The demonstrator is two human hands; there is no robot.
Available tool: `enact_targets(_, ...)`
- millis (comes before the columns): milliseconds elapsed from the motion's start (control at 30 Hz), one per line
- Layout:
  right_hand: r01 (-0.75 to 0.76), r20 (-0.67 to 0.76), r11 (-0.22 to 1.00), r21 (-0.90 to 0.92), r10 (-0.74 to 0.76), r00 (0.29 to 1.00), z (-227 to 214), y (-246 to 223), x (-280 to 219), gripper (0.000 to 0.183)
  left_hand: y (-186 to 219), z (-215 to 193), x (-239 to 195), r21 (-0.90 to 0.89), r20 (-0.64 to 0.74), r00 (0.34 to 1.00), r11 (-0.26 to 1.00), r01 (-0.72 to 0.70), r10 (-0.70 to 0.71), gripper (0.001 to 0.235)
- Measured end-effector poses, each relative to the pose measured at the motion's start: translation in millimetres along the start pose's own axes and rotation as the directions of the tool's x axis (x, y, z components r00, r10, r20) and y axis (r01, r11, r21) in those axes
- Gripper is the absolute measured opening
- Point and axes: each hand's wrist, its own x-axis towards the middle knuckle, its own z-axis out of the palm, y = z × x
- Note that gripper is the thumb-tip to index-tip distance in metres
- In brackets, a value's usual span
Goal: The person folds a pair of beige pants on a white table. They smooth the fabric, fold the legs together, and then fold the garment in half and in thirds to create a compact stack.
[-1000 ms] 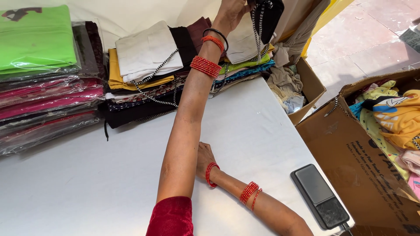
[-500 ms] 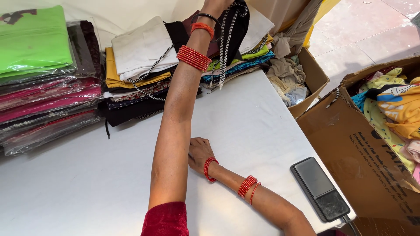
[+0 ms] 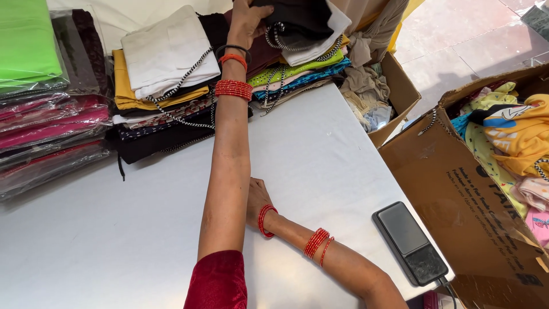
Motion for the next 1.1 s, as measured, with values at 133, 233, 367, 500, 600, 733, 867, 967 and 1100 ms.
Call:
enact_targets(133, -0.034, 0.021, 0.998, 0.044, 0.033, 0.999, -2.5, -0.7, -0.7, 0.023, 9.2, -22.4, -31.2, 0.096, -0.076, 0.968, 0.965, 0.245, -0.238, 0.074)
enact_targets(233, 0.04, -0.033, 0.999, 0.005, -0.04, 0.999, 4.1, 7.3, -2.7, 0.017, -20.6, -29.7, -19.9, 0.121, -0.063, 0.982, 0.975, 0.186, -0.18, 0.079)
enact_targets(367, 0.065, -0.068, 0.998, -0.004, -0.065, 0.996, 6.7, 8.6, -1.4, 0.023, 21.6, -14.6, -44.8, 0.118, -0.107, 0.952, 0.947, 0.299, -0.288, 0.073)
enact_targets(500, 0.023, -0.036, 1.0, -0.002, -0.023, 0.999, 5.4, 7.6, -1.9, 0.025, -57.3, -39.9, -45.8, 0.179, -0.119, 0.969, 0.955, 0.236, -0.217, 0.078)
enact_targets(600, 0.039, -0.04, 0.999, -0.017, -0.04, 0.998, 2.7, 10.4, -1.5, 0.024, -93.4, -49.0, -21.4, 0.256, -0.07, 0.97, 0.944, -0.208, 0.233, 0.082)
enact_targets(733, 0.062, -0.068, 0.997, 0.037, -0.06, 0.996, 1.8, 2.7, -4.1, 0.028, 48.8, -28.5, -47.2, 0.193, -0.134, 0.976, 0.962, 0.194, -0.17, 0.069)
enact_targets(867, 0.033, -0.059, 0.999, 0.014, -0.032, 0.998, 1.9, 2.6, -1.7, 0.023, -36.3, -65.8, -22.1, 0.241, -0.084, 0.99, 0.962, 0.126, -0.109, 0.082)
enact_targets(967, 0.055, -0.073, 0.998, 0.004, -0.055, 0.996, 1.6, 2.4, -2.0, 0.025, -22.0, -56.0, -28.6, 0.231, -0.086, 0.991, 0.97, -0.076, 0.098, 0.081)
enact_targets(1100, 0.056, -0.074, 0.998, -0.015, -0.057, 0.996, 3.8, 5.8, 0.2, 0.027, 18.4, -19.4, -3.6, 0.08, -0.048, 0.944, 0.944, -0.321, 0.325, 0.052)
